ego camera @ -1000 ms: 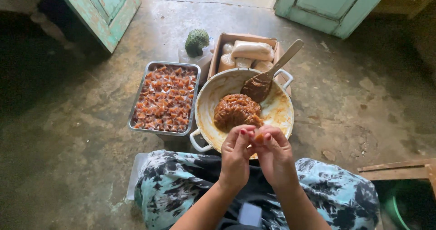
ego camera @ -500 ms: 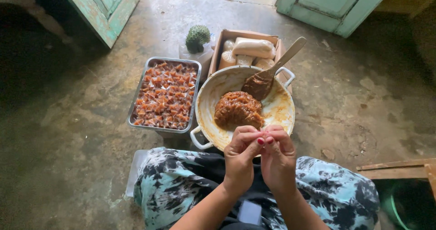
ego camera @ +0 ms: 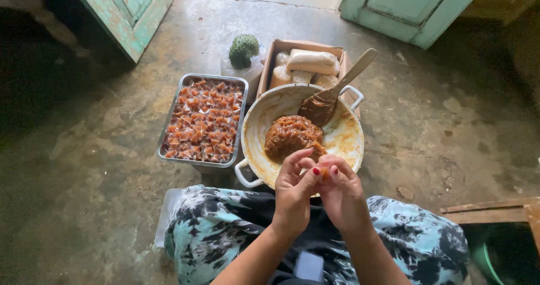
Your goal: Filling small wrappers with a brown paste filling using a spoon
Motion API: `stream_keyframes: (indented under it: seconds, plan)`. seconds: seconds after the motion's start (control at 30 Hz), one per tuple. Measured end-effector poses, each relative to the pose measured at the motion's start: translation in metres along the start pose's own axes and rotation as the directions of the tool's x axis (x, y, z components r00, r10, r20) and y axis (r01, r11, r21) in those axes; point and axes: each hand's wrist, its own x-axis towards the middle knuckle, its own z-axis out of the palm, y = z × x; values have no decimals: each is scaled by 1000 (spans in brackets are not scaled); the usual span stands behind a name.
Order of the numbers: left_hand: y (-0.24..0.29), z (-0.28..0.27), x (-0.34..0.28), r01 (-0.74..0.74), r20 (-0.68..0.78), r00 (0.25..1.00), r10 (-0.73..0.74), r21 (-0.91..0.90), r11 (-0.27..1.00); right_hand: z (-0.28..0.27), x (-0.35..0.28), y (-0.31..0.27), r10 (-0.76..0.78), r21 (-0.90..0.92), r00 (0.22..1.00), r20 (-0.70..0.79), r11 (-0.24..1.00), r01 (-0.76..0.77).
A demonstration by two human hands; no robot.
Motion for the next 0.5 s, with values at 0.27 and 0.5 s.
stream_keyframes:
  seconds: [0.27, 0.5]
  plan:
    - [8, 10, -7, -200, 92, 978, 187, 166, 966, 20, -4, -3, -220, -125, 974, 45, 966, 224]
    - [3, 12, -8, -268, 88, 963, 255, 198, 943, 27, -10, 2, -343, -231, 939, 32, 911, 341]
